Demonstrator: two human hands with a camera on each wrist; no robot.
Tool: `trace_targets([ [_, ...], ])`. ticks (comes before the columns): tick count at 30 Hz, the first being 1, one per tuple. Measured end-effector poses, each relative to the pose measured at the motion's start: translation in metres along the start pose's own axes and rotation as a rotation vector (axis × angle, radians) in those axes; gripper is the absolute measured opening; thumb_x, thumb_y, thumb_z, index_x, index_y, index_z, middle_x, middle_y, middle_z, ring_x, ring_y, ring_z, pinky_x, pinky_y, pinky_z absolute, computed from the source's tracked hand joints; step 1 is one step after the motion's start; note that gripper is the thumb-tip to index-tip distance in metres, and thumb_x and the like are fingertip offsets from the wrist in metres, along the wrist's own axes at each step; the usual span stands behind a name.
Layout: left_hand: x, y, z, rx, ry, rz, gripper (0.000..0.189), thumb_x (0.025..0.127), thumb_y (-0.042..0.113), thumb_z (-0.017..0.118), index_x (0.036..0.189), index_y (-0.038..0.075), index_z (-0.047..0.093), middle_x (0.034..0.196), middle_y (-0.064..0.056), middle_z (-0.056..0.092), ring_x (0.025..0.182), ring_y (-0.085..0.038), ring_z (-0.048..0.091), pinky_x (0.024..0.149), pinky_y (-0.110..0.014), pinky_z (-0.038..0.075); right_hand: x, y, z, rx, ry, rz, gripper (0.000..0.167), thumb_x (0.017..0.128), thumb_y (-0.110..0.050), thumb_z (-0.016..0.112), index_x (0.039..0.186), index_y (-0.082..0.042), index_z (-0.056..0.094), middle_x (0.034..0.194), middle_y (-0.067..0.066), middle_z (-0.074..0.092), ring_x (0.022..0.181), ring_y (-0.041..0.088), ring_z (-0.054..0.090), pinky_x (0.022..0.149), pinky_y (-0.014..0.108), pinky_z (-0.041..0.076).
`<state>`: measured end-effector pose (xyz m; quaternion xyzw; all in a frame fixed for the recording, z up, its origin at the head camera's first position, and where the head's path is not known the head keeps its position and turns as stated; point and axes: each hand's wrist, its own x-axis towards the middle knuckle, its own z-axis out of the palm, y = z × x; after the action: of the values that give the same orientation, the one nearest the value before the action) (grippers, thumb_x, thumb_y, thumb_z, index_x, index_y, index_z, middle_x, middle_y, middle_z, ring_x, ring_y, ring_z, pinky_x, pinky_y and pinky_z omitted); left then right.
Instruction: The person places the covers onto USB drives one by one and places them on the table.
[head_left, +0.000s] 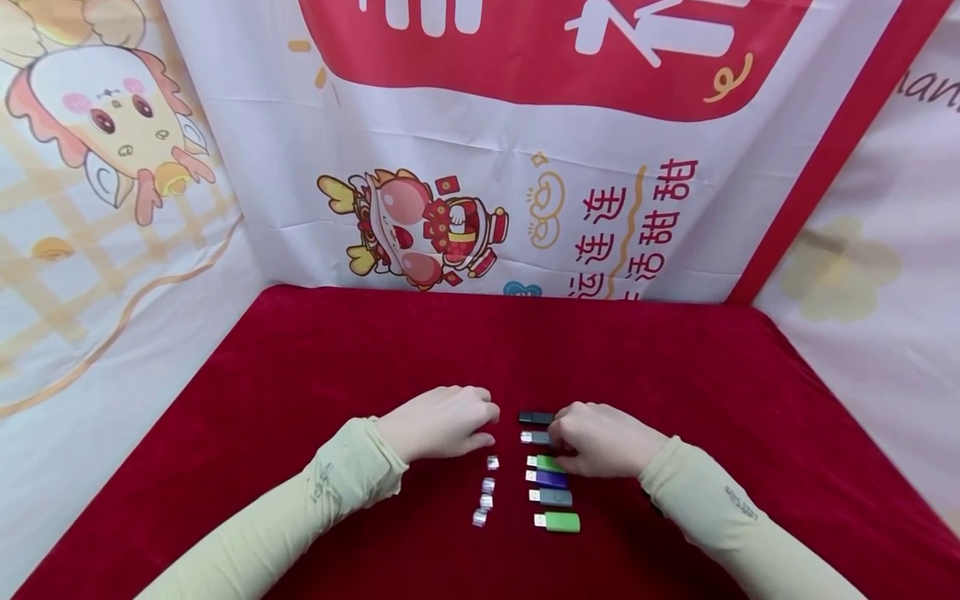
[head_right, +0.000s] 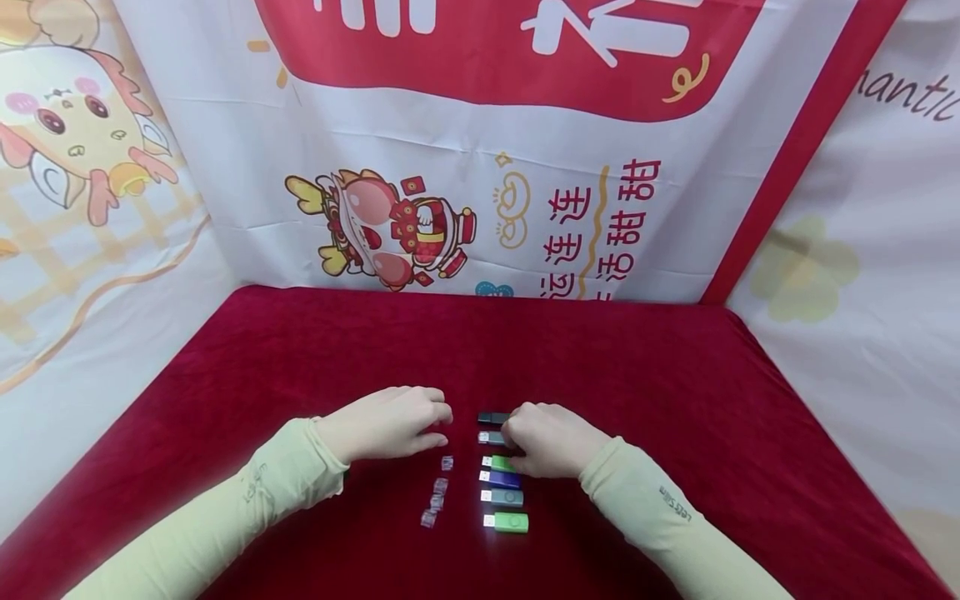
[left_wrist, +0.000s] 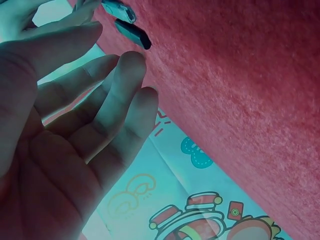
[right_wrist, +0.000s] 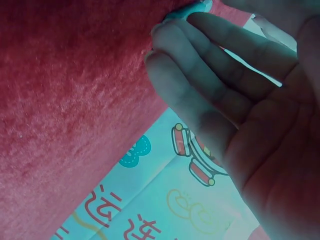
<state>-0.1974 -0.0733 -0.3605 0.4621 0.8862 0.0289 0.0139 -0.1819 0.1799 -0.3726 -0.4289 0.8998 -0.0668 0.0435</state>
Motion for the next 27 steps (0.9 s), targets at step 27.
trace_targets([
  [27, -0.0042, 0.0004, 0.0075, 0.033, -0.018, -0.004, 0.012, 0.09, 0.027, 0.073, 0.085, 0.017, 0.069, 0.077, 0.006, 0.054, 0.067, -0.008, 0.05, 0.062, -0.023, 0.047, 0.0056, -0.005, 0.0039, -0.009, -0.012, -0.051, 0.012, 0.081, -0.014, 0.079, 0.073, -0.014, 0.07, 0.072, -0.007, 0.057, 0.052, 0.002, 0.043, 0.049, 0.019, 0.04],
])
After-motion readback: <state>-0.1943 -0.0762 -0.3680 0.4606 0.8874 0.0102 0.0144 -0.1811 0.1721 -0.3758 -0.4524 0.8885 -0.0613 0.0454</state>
